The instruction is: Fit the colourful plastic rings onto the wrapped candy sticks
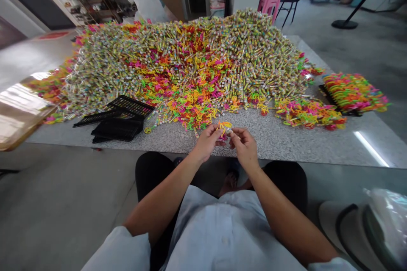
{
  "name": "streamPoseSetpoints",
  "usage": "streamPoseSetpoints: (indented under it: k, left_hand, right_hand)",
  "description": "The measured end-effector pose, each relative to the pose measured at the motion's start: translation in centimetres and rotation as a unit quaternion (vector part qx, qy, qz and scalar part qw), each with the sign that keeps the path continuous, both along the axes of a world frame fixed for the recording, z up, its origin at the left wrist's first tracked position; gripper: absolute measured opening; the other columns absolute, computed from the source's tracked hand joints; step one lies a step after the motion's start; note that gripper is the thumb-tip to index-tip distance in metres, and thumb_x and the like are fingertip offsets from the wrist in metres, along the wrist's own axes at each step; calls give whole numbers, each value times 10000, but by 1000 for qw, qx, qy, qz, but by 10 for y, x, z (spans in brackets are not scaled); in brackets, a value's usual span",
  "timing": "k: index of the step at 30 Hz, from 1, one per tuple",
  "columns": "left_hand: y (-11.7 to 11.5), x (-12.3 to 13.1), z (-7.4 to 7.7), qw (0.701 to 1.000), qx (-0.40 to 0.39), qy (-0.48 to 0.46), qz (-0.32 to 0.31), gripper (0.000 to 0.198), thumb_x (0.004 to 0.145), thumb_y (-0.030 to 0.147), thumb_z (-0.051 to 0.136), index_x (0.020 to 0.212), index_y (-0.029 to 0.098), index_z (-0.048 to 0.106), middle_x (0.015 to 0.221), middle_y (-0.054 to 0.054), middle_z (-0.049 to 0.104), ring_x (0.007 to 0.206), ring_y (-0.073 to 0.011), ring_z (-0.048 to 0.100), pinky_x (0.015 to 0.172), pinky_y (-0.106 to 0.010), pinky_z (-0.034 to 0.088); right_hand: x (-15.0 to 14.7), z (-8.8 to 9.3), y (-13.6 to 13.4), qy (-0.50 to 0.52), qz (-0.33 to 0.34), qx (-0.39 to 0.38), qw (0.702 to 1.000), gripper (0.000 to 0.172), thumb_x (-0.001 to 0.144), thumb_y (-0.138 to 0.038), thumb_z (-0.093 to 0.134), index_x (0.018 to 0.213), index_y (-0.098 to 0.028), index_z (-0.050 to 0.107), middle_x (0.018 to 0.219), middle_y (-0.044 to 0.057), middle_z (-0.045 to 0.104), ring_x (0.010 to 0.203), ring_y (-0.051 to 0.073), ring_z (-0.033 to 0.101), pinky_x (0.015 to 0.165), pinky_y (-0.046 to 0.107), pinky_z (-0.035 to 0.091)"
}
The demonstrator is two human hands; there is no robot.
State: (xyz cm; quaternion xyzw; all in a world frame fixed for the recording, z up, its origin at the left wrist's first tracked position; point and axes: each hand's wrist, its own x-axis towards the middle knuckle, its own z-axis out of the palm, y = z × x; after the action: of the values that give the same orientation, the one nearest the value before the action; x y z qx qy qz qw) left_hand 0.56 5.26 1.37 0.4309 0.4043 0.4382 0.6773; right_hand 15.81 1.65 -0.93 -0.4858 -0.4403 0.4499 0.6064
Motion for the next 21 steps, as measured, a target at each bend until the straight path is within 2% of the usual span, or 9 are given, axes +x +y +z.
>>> streamPoseSetpoints:
  k: [3,10,17,21]
  left_hand:
    - [-1,1,-1,1000,-15,3,-1,401,808,498,771,1014,167,677,944,-53,695,816,-160,664,681,-283,578]
    - [-5,6,-2,1000,-22,10,18,365,806,495,767,939,175,652,889,-30,674,758,-143,652,650,-273,575]
    - [-6,6,-3,997,-2,53,55,322,811,469,754,857,168,647,823,-16,636,707,-120,594,621,-246,528]
    - [-5,9,-2,996,1,58,66,302,793,447,765,817,169,650,758,-1,597,661,-108,550,602,-237,489]
  right_hand:
    - [0,1,-1,-4,8,0,1000,329,918,-477,676,1118,-216,656,888,17,680,634,128,575,555,270,496]
    - [-2,0,-5,-24,-26,-6,999,306,890,-469,708,1070,-224,675,833,-4,657,625,129,565,572,274,497]
    - [1,-6,-5,5,21,-10,1000,275,867,-419,741,1065,-229,713,875,-2,685,623,116,581,589,274,501]
    - [1,-12,-6,70,40,-42,996,340,827,-432,773,1101,-234,738,777,-27,654,578,111,557,580,280,499]
